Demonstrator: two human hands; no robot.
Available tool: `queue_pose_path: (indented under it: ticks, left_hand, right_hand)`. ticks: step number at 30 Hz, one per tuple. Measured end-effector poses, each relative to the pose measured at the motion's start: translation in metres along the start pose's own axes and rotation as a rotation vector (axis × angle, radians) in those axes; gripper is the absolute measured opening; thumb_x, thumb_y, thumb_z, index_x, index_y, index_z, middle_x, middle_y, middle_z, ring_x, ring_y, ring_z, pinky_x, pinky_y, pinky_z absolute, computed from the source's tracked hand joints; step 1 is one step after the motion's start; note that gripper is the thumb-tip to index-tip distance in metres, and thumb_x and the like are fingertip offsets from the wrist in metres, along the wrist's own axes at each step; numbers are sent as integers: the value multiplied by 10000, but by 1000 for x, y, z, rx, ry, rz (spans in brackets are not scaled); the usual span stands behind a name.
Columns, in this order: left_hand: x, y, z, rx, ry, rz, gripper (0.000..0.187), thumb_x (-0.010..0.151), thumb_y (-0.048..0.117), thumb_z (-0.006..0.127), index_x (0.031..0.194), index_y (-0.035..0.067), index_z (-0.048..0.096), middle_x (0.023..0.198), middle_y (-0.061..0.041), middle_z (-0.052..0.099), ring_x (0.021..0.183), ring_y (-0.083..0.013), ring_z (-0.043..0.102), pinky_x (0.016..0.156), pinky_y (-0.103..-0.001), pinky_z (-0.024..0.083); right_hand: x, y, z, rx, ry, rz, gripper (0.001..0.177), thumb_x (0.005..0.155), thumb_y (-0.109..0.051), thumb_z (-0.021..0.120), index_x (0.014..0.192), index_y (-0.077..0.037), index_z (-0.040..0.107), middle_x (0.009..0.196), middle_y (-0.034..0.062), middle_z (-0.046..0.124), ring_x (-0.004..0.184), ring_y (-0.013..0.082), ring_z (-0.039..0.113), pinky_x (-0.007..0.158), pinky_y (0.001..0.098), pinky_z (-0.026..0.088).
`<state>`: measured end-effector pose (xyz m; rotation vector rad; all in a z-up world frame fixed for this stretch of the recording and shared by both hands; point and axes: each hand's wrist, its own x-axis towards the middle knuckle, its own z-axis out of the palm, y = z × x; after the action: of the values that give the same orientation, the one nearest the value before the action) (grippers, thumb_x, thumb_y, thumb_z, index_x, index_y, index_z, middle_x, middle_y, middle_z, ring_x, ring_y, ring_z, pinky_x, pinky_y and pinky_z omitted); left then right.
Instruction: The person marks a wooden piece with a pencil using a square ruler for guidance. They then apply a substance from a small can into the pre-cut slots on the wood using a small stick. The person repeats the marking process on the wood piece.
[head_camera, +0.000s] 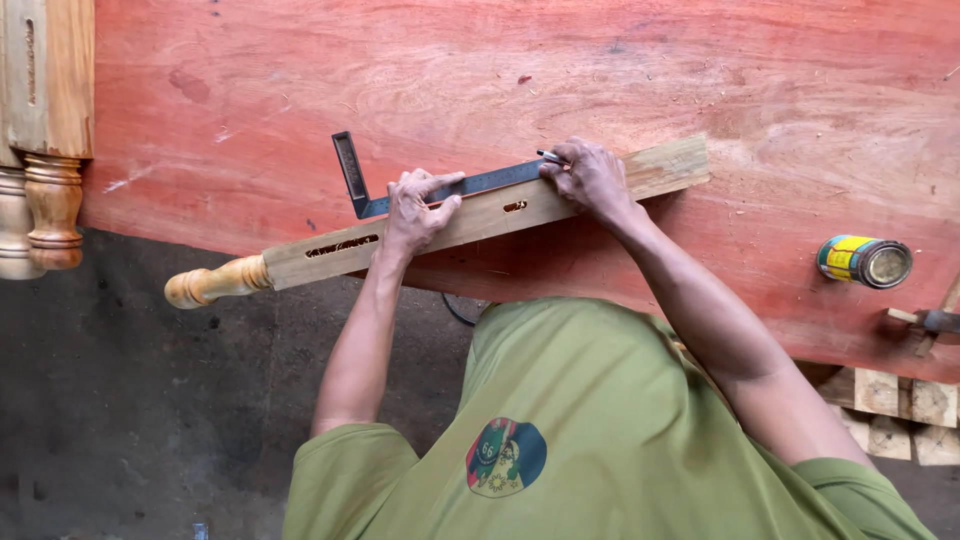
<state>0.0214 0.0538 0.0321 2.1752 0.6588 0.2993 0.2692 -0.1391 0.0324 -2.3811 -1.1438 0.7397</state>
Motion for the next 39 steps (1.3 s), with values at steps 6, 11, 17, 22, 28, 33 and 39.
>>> queue_pose_path:
  ticks: [6,11,17,22,28,33,39]
  left_hand:
    - [-2,-10,2,-27,-12,-9,326,877,339,781,1197,397,762,869,-30,636,876,-240,607,878,-334,363]
    - [0,-9,2,-35,-13,-27,308,883,316,783,1181,391,767,846,-50,631,866,-261,606,876,-347,366]
    - [0,-6,0,-13,-30,-32,292,887,320,784,1168,400,769,825,-54,625,853,-271,605,861,-359,381]
    - [-1,-8,3,7,-33,-40,289,892,315,778,1172,385,766,817,-59,612,855,-269,592,871,-376,365]
    - [-2,-10,4,13,-6,-30,270,890,323,784,1154,379,771,823,-56,621,864,-274,603,876,-383,370]
    - [-2,-4,2,9,-3,-23,261,899,310,775,1154,362,772,821,-63,620,861,-279,605,871,-377,377]
    - [-2,-5,3,26,-4,-21,261,895,321,778,1151,368,773,821,-59,626,858,-279,609,868,-377,380]
  right_hand:
    - [1,-3,2,-18,-15,10,199,966,-425,682,977,-229,718,956,46,684,989,383,690,792,569,563]
    - [-4,-8,-2,7,4,15,178,967,-394,680,969,-219,711,952,63,672,994,384,685,804,566,562]
    - [-6,-8,-1,20,14,1,183,979,-401,678,990,-222,714,961,55,670,997,372,686,805,558,564]
    - [-8,1,7,60,54,-35,178,970,-364,695,1002,-190,723,954,99,670,960,410,683,777,566,559]
    - [-30,0,-1,466,653,-321,177,1089,-144,633,978,-55,738,819,141,622,785,328,667,730,392,512]
    - [-38,25,12,1052,511,-164,445,1124,-382,315,939,-75,578,838,62,565,732,123,536,801,300,513]
    - [-53,18,24,1023,454,-85,611,1111,-497,352,966,-15,699,713,121,664,602,146,642,543,258,537]
